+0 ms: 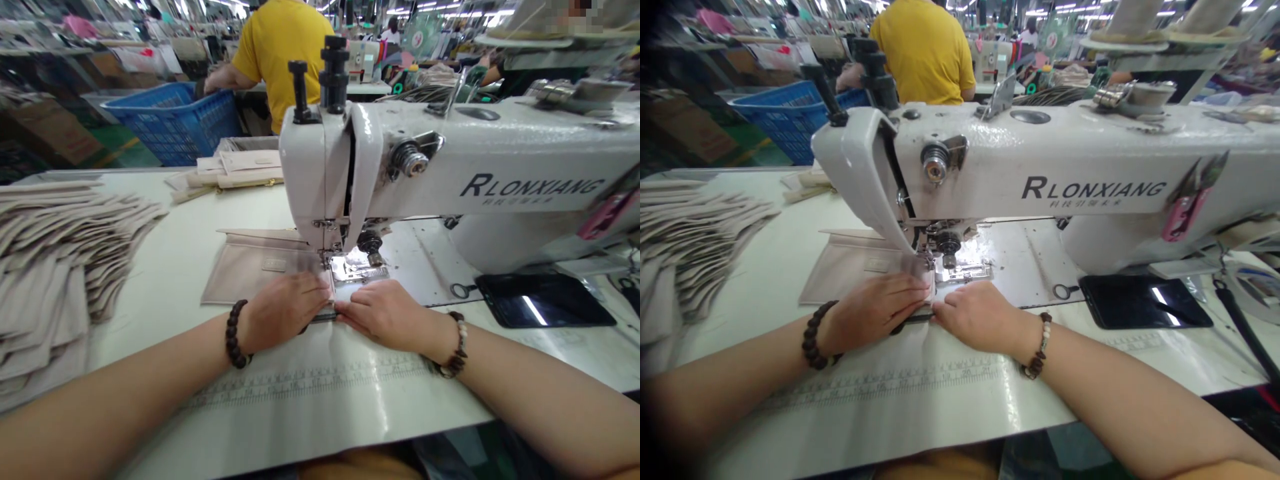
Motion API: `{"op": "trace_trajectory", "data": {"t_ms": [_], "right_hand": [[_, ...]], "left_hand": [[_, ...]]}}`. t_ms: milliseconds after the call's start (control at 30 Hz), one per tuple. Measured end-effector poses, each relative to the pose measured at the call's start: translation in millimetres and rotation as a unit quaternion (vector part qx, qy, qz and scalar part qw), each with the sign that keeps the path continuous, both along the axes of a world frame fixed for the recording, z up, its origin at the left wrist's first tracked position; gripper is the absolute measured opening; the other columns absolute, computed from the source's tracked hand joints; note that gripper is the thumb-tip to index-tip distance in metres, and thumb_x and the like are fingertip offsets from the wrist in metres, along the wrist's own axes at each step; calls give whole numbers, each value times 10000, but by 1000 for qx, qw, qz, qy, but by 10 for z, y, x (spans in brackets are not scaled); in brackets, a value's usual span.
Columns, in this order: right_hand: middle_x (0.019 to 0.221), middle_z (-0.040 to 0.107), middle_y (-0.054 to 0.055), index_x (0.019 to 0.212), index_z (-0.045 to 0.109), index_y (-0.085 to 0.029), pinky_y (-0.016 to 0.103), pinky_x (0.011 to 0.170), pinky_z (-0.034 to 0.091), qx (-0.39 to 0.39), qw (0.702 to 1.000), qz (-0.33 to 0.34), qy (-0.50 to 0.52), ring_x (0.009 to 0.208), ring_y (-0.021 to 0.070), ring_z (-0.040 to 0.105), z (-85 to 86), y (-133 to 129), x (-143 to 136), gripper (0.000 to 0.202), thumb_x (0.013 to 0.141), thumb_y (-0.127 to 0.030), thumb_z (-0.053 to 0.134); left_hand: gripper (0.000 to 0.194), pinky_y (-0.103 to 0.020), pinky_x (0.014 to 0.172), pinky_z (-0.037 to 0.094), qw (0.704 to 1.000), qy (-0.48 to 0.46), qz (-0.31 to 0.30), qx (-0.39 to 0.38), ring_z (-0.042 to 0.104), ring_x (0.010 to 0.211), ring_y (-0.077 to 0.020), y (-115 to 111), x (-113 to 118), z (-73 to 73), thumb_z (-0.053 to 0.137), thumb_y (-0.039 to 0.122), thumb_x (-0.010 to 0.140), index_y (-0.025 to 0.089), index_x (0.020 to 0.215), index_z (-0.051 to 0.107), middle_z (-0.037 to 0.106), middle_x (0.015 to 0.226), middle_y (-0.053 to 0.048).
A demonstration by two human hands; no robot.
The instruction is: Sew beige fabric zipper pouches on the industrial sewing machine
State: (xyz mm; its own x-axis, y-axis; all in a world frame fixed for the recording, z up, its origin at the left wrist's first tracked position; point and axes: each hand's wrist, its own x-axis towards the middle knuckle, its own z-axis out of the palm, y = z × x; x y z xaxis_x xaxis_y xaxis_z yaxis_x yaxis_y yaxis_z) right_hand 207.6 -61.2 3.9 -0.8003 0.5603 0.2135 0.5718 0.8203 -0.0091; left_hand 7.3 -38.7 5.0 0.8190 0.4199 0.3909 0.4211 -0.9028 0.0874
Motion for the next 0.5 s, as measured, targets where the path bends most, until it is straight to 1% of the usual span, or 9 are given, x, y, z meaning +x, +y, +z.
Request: {"op": "trace_trajectory", "data": {"t_ms": [67,100,167,300,400,500], "right_hand": [[553,514,-9,676,560,-153,279,482,170,28,999,-14,33,492,95,390,5,25,29,325,902,-280,364],[546,504,-11,654,556,-153,277,482,173,45,998,-22,47,491,95,382,0,37,38,328,898,-271,371],[554,500,-15,688,567,-154,274,482,178,70,995,-26,63,501,96,382,-22,53,42,292,892,-256,384],[581,501,-19,875,583,-151,274,483,186,104,993,9,60,525,110,391,-64,55,15,181,878,-215,414],[562,486,-17,854,581,-148,275,479,188,118,991,17,57,516,116,379,-65,40,-8,180,879,-199,409],[564,492,-10,819,575,-140,271,476,199,121,991,24,54,515,115,384,-65,38,-25,204,881,-183,385]], "left_hand": [[262,-282,727,503,1000,-10,3,-3,596,809,-170,-11,-11,-21,367,196,899,102,869,609,650,886,-72],[251,-283,731,502,1000,-17,3,-4,594,813,-170,-15,-14,-29,379,196,895,105,865,611,650,888,-70],[229,-280,726,501,999,-33,3,-3,591,808,-168,-19,-14,-44,400,194,887,106,864,610,648,885,-67],[250,-270,694,499,999,-45,0,9,585,770,-162,-17,-3,-59,388,201,892,107,825,610,645,842,-65],[266,-269,684,497,999,-39,-3,9,582,756,-160,-16,0,-61,383,205,894,109,797,611,642,811,-65],[246,-265,689,497,999,-34,-7,0,581,757,-155,-16,-10,-59,401,203,888,109,807,613,640,814,-66]]}}
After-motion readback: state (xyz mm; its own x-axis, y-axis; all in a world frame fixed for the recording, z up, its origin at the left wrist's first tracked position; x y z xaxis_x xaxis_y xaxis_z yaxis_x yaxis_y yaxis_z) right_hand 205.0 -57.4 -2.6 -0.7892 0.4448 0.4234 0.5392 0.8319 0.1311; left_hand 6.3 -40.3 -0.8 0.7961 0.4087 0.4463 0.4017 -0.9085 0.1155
